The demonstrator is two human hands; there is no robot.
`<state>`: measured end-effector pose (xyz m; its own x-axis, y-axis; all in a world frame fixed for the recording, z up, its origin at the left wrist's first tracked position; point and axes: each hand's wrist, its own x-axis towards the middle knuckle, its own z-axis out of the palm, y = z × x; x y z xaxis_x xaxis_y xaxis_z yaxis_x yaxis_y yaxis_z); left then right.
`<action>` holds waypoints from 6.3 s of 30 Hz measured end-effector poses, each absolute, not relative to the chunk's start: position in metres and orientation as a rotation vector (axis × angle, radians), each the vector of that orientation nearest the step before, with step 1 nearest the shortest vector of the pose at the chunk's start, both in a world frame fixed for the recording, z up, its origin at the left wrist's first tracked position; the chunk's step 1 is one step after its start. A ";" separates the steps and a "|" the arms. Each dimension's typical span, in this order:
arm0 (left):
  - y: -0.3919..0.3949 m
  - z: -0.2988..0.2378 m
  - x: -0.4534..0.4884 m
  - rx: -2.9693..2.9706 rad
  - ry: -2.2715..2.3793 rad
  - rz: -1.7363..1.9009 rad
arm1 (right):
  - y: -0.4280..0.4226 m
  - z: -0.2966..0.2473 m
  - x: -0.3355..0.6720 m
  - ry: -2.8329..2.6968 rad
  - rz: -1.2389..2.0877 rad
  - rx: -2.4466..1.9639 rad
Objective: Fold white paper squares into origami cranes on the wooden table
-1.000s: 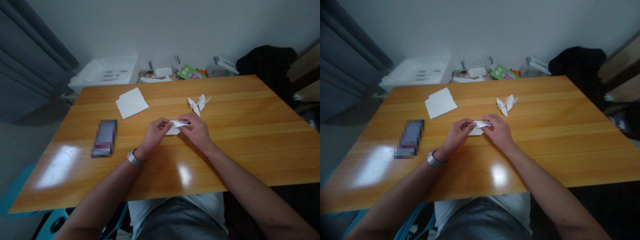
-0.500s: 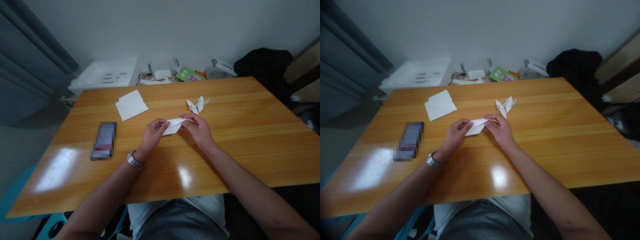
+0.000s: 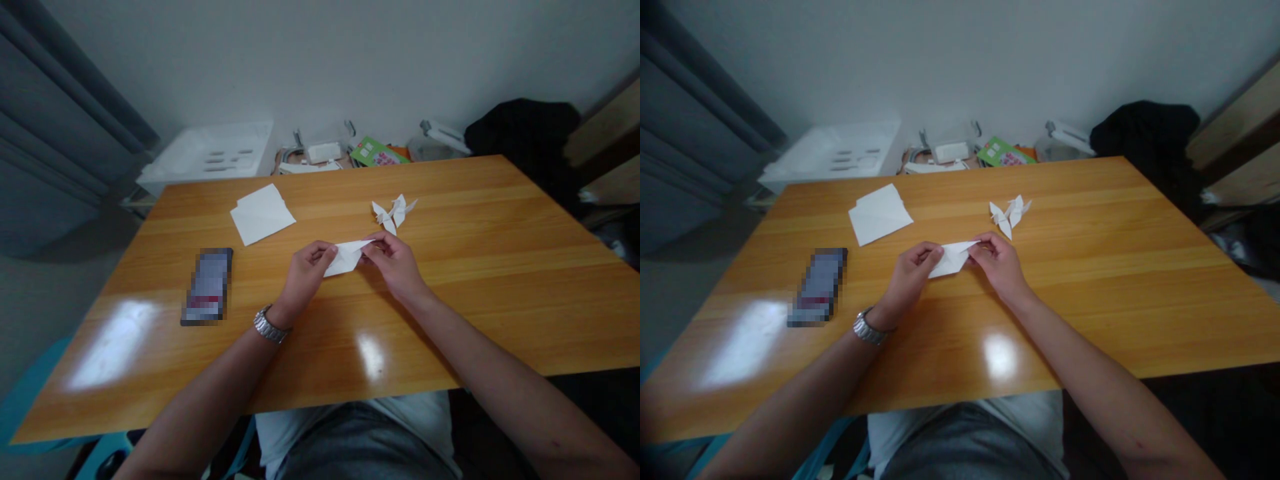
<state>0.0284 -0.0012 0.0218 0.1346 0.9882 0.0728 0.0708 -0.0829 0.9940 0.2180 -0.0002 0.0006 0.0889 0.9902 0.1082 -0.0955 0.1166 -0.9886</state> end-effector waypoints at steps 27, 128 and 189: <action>-0.002 0.014 0.031 1.603 1.018 1.002 | -0.005 0.008 0.220 -1.330 1.129 -1.100; -0.003 0.014 0.024 1.886 0.955 0.929 | -0.010 0.016 0.216 -0.941 1.469 -1.135; -0.001 0.014 0.031 1.465 0.954 0.899 | -0.011 0.017 0.220 -1.315 1.222 -1.140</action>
<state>0.0313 -0.0007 0.0135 0.3845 0.9228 0.0238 0.0786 -0.0585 0.9952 0.2203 -0.0106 0.0167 -0.0887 0.9946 0.0543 0.0183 0.0562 -0.9983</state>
